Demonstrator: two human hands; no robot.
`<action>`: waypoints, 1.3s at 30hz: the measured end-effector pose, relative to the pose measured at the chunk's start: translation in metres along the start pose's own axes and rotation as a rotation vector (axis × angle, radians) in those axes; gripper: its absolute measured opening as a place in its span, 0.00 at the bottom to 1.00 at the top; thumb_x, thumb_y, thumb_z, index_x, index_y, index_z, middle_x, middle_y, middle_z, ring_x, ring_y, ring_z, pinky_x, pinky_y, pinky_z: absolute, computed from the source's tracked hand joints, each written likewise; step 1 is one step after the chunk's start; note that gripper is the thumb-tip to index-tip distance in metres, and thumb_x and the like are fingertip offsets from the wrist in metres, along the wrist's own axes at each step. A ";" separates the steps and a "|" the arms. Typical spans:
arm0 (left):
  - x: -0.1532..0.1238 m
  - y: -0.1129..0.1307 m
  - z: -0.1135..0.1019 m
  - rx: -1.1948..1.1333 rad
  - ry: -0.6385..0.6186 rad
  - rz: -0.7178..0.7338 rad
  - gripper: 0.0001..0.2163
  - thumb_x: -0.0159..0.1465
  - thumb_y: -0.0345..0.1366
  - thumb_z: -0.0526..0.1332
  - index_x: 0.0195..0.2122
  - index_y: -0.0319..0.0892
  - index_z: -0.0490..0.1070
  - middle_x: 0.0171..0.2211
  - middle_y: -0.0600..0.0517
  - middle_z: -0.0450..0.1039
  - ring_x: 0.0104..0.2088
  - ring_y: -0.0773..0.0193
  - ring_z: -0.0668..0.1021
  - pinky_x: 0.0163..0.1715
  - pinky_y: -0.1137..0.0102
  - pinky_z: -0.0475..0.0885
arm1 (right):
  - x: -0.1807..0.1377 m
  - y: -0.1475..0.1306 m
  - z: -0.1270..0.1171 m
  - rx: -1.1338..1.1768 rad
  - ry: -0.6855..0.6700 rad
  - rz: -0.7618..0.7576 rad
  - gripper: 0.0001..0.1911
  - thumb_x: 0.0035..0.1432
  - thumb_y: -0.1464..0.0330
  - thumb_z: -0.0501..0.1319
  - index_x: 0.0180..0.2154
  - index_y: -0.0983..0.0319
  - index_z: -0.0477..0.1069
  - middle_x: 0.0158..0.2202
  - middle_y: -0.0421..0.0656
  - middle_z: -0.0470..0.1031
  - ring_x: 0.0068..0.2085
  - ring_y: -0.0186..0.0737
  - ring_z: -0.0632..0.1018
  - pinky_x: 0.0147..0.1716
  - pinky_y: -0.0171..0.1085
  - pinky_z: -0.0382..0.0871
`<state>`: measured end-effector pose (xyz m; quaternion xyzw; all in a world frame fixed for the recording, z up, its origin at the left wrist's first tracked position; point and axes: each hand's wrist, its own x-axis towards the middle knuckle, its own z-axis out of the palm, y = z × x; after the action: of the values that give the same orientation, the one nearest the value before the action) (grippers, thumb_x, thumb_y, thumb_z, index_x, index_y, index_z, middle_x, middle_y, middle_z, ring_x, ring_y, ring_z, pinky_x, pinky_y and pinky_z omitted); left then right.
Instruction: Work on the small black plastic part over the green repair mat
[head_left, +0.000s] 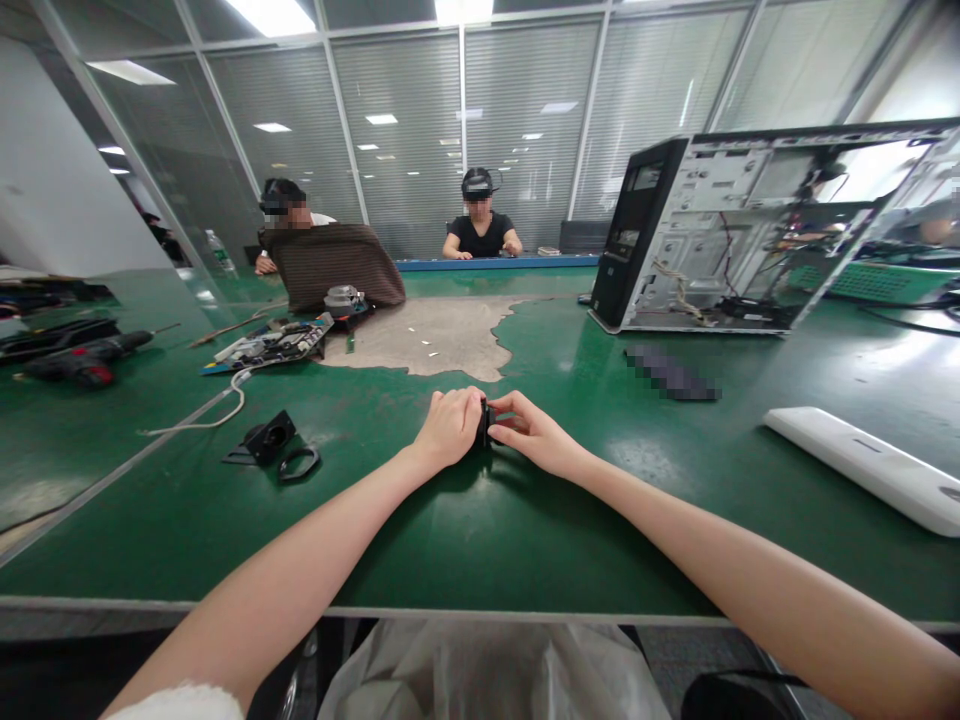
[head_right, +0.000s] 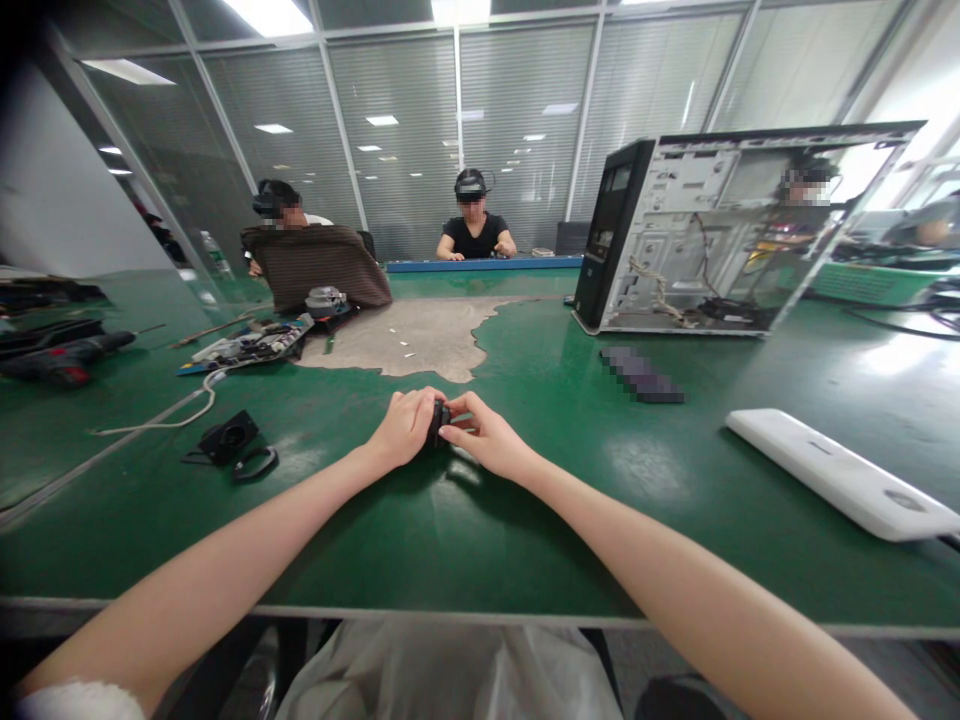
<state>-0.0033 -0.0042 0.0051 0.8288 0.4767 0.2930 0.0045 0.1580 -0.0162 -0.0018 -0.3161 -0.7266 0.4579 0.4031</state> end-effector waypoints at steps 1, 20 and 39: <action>0.000 0.000 0.000 -0.002 0.002 0.002 0.17 0.65 0.35 0.35 0.38 0.43 0.62 0.34 0.53 0.70 0.37 0.65 0.71 0.37 0.68 0.58 | -0.001 -0.001 0.000 0.021 -0.012 -0.006 0.15 0.49 0.67 0.59 0.39 0.59 0.59 0.41 0.42 0.64 0.39 0.34 0.72 0.41 0.40 0.67; 0.000 0.000 0.000 -0.012 0.016 0.018 0.17 0.65 0.35 0.35 0.38 0.43 0.63 0.34 0.53 0.70 0.37 0.65 0.71 0.38 0.68 0.58 | -0.002 -0.002 0.001 0.074 -0.043 -0.023 0.17 0.46 0.68 0.62 0.38 0.58 0.58 0.40 0.40 0.63 0.39 0.34 0.72 0.41 0.40 0.68; -0.001 0.002 -0.002 -0.001 0.006 0.017 0.17 0.65 0.35 0.35 0.39 0.43 0.63 0.35 0.52 0.70 0.38 0.65 0.70 0.38 0.68 0.58 | -0.002 -0.003 0.002 0.090 -0.032 -0.011 0.14 0.48 0.66 0.60 0.37 0.59 0.58 0.38 0.39 0.65 0.38 0.33 0.72 0.42 0.40 0.68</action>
<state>-0.0031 -0.0066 0.0074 0.8318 0.4696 0.2959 0.0009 0.1572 -0.0196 0.0001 -0.2862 -0.7133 0.4928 0.4079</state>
